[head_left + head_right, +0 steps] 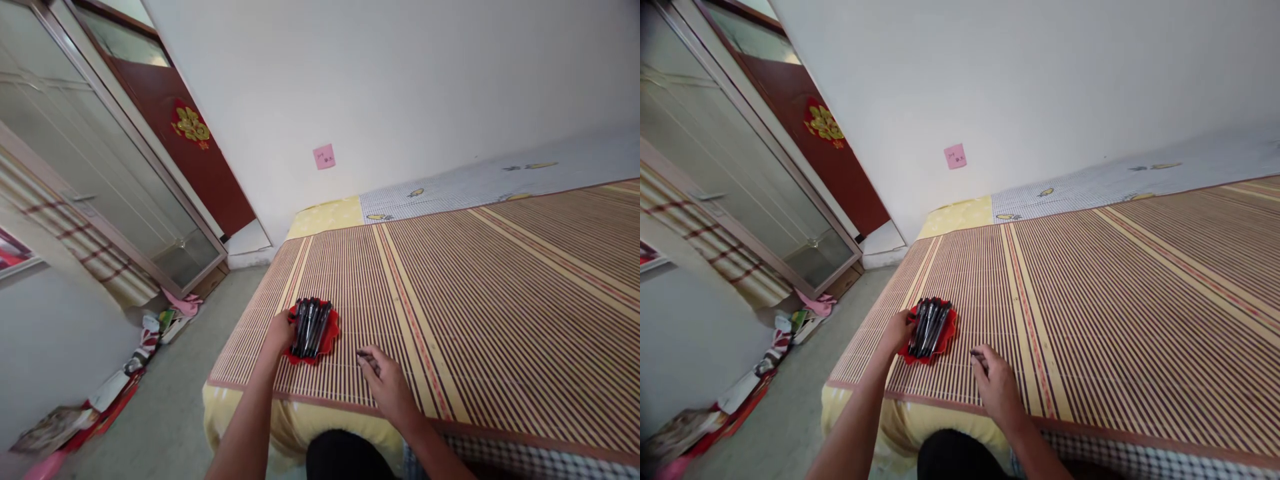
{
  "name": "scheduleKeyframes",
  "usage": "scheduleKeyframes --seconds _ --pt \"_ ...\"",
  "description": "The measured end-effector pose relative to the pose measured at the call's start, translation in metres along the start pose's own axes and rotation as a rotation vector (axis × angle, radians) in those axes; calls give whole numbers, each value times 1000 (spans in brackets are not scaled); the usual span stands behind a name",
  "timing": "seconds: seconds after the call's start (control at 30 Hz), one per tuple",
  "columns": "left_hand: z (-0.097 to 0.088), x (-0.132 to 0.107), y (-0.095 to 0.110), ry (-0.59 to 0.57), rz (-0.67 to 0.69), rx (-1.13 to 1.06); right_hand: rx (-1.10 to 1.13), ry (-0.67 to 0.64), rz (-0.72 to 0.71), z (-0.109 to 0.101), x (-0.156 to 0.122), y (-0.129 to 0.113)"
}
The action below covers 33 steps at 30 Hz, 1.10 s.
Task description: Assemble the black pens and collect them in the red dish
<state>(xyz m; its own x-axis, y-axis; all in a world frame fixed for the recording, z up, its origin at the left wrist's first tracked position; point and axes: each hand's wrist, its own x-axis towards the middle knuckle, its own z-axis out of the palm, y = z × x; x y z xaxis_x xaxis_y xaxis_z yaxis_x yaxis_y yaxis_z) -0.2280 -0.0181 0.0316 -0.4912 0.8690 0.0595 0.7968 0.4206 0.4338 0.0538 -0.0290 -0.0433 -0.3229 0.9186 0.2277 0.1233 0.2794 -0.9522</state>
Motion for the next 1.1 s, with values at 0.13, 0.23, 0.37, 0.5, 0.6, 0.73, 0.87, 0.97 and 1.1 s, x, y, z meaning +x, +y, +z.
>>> scheduleKeyframes --seconds 0.13,0.23,0.37,0.5,0.6,0.73,0.87,0.97,1.1 --pt "1 3 -5 -31 -19 -163 4 0 0 0 0 -2" --pt "-3 1 -8 -45 -3 -309 7 5 6 0 0 -1" --pt "-7 -12 -8 -85 48 -474 6 -15 13 1 1 2" --pt "-1 -25 1 -131 103 -523 14 -27 13 3 1 6" --pt "4 -28 7 -82 120 -489 16 -26 10 3 0 8" --pt "3 -31 8 33 108 -398 18 -22 12 2 0 6" --pt "0 -45 11 -1 114 -266 10 -26 16 2 0 3" --pt "0 -55 18 -25 113 -164 -10 -38 8 1 0 3" --pt "3 -61 28 8 86 -56 -6 -43 14 1 0 7"
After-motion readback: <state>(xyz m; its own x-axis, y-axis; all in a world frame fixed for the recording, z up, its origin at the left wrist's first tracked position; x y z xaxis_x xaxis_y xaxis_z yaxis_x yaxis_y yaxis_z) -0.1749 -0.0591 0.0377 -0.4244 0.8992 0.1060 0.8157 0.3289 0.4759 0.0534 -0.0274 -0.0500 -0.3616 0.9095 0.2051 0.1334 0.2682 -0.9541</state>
